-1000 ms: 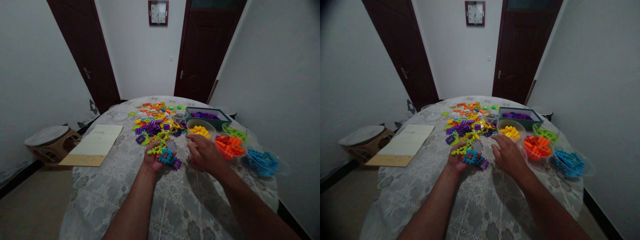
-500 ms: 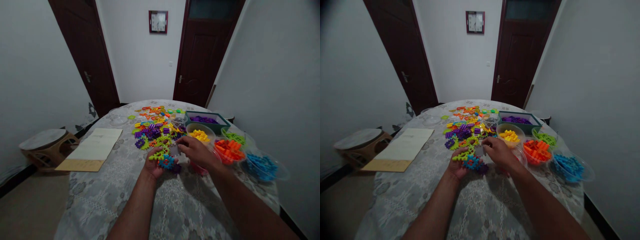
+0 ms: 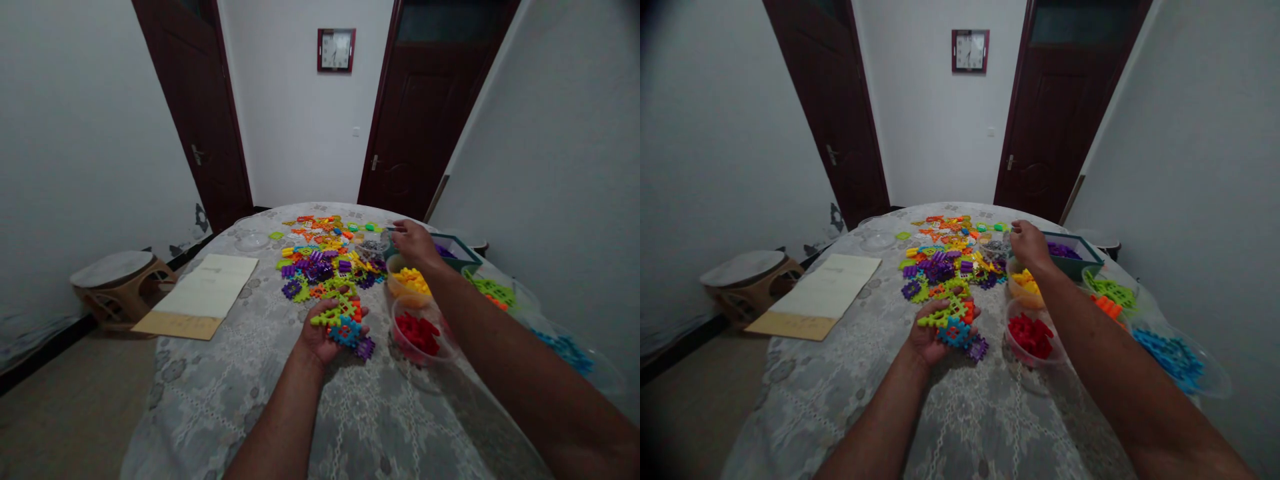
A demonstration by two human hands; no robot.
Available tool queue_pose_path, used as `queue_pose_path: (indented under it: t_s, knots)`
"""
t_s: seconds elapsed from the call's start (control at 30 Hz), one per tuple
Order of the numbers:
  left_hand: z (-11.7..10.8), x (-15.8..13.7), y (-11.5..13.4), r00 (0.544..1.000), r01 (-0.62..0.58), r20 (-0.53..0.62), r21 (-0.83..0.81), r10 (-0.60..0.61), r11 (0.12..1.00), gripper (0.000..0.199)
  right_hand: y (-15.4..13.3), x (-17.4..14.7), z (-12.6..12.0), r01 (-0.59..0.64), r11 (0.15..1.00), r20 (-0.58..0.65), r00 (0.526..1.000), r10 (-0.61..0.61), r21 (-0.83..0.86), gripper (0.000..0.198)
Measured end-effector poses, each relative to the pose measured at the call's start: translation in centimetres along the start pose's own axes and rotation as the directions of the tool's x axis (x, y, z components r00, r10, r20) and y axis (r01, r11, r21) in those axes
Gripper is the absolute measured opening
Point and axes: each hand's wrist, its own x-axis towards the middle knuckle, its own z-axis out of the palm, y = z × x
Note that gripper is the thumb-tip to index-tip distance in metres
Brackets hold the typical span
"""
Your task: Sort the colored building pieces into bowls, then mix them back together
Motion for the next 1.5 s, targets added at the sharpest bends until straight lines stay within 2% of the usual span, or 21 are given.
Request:
queue_pose_path:
  t_s: [0.07,0.13,0.2,0.27,0.3,0.37,0.47,0.57,0.67,0.77,0.87,1.0,1.17,1.27,1.37,1.43,1.5]
  knots:
    - [0.0,0.0,-0.1,1.000,0.004,0.003,0.004,-0.004,1.000,0.061,-0.7,-1.0,0.4,0.031,0.999,0.031,0.999,-0.030,-0.010,0.029]
    - [0.1,0.1,-0.2,1.000,0.005,0.004,0.014,-0.005,1.000,0.061,-1.6,-2.8,1.0,0.079,0.997,0.167,0.983,-0.079,0.006,0.022]
    - [0.1,0.1,-0.2,1.000,0.007,0.005,0.019,-0.007,1.000,0.060,-2.4,-5.1,1.8,0.148,0.987,0.370,0.915,-0.159,0.058,0.018]
    - [0.1,0.2,-0.3,1.000,0.024,0.002,0.014,-0.024,1.000,0.059,-3.1,-7.1,2.7,0.199,0.973,0.506,0.831,-0.230,0.115,0.020]
    - [0.1,0.2,-0.3,0.999,0.035,-0.001,0.010,-0.035,0.999,0.058,-3.4,-7.9,3.1,0.217,0.968,0.535,0.807,-0.251,0.127,0.021]
    - [0.2,0.2,-0.2,0.999,0.050,-0.006,0.010,-0.050,0.999,0.057,-3.6,-9.0,3.8,0.240,0.965,0.534,0.805,-0.259,0.106,0.019]
    - [0.4,0.1,-0.2,0.999,0.045,-0.013,0.030,-0.045,0.999,0.058,-3.7,-9.5,3.9,0.268,0.963,0.482,0.843,-0.239,0.008,0.018]
    - [0.8,-0.1,-0.2,0.999,0.017,-0.031,0.065,-0.015,0.998,0.060,-3.6,-9.3,2.7,0.257,0.963,0.397,0.894,-0.206,-0.078,0.018]
    - [1.1,-0.2,0.0,0.998,-0.002,-0.063,0.081,0.007,0.997,0.061,-2.9,-9.1,0.2,0.243,0.963,0.314,0.929,-0.197,-0.114,0.021]
    - [1.3,-0.1,0.1,0.993,-0.007,-0.113,0.078,0.016,0.997,0.061,-0.7,-8.7,-3.1,0.208,0.968,0.232,0.958,-0.171,-0.144,0.025]
    - [1.4,0.0,0.1,0.987,-0.010,-0.157,0.072,0.021,0.997,0.059,2.9,-7.7,-6.7,0.056,0.981,0.116,0.993,-0.034,-0.184,0.026]
    - [1.4,0.0,0.0,0.988,-0.025,-0.150,0.075,0.036,0.997,0.060,7.8,-6.5,-10.5,-0.178,0.965,0.000,0.983,0.182,-0.191,0.027]
    - [1.2,0.1,0.1,0.993,-0.005,-0.119,0.070,0.014,0.998,0.057,11.2,-6.9,-13.1,-0.283,0.927,-0.108,0.958,0.264,-0.245,0.025]
    - [1.2,0.2,0.1,0.993,0.000,-0.114,0.072,0.009,0.997,0.057,12.1,-7.3,-14.2,-0.315,0.900,-0.200,0.944,0.263,-0.302,0.026]
    - [1.3,0.2,0.1,0.991,0.000,-0.131,0.070,0.009,0.998,0.058,12.3,-7.7,-14.8,-0.314,0.878,-0.294,0.932,0.212,-0.362,0.033]
    - [1.4,0.2,0.0,0.990,0.007,-0.144,0.063,0.002,0.998,0.056,11.8,-8.0,-14.4,-0.270,0.877,-0.320,0.936,0.144,-0.397,0.038]
    - [1.3,0.2,-0.2,0.990,0.014,-0.143,0.053,-0.006,0.998,0.054,10.3,-8.7,-13.2,-0.197,0.889,-0.291,0.954,0.076,-0.414,0.039]
